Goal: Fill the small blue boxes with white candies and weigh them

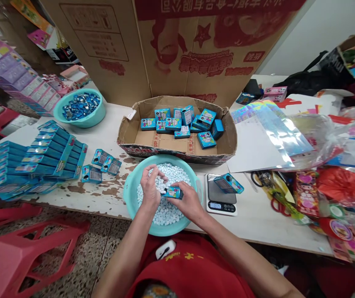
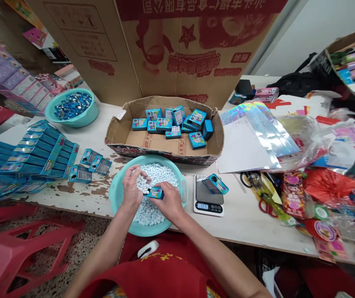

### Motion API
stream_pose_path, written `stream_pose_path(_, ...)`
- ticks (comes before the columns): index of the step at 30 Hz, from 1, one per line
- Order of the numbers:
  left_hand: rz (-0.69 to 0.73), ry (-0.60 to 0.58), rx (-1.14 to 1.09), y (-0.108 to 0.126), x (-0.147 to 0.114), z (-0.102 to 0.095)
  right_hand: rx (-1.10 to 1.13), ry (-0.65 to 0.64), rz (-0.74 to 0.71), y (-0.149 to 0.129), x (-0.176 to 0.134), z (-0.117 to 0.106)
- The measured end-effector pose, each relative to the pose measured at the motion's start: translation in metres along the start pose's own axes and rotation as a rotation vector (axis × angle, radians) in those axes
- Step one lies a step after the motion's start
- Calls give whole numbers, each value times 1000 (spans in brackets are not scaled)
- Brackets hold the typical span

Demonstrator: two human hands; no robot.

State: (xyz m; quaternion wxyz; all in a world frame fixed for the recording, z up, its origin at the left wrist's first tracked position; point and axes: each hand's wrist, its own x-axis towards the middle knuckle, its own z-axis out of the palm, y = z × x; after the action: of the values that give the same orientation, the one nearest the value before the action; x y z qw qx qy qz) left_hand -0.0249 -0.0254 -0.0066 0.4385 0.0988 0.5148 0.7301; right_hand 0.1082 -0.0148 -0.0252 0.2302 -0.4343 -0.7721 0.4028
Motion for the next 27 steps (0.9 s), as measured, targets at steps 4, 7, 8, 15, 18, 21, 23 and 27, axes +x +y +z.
stream_pose_path(4,16,16,33,1,-1,2,32,7,10,-2,0,-1)
stream_pose_path(7,44,34,54,3,-1,3,69,32,10,-5,1,-4)
stream_pose_path(8,50,25,61,4,-2,4,73,42,9,-7,2,-5)
stream_pose_path(15,68,-3,105,6,-6,11,72,46,37,-11,0,-9)
stream_pose_path(18,44,-12,117,7,-10,13,81,42,33,-12,0,-11)
stream_pose_path(21,47,12,128,9,-13,15,94,47,17,-12,-1,-13)
stream_pose_path(23,53,37,125,9,-14,17,109,49,19,-11,-1,-14)
stream_pose_path(27,20,12,122,5,-13,19,132,58,29,-6,-1,-13)
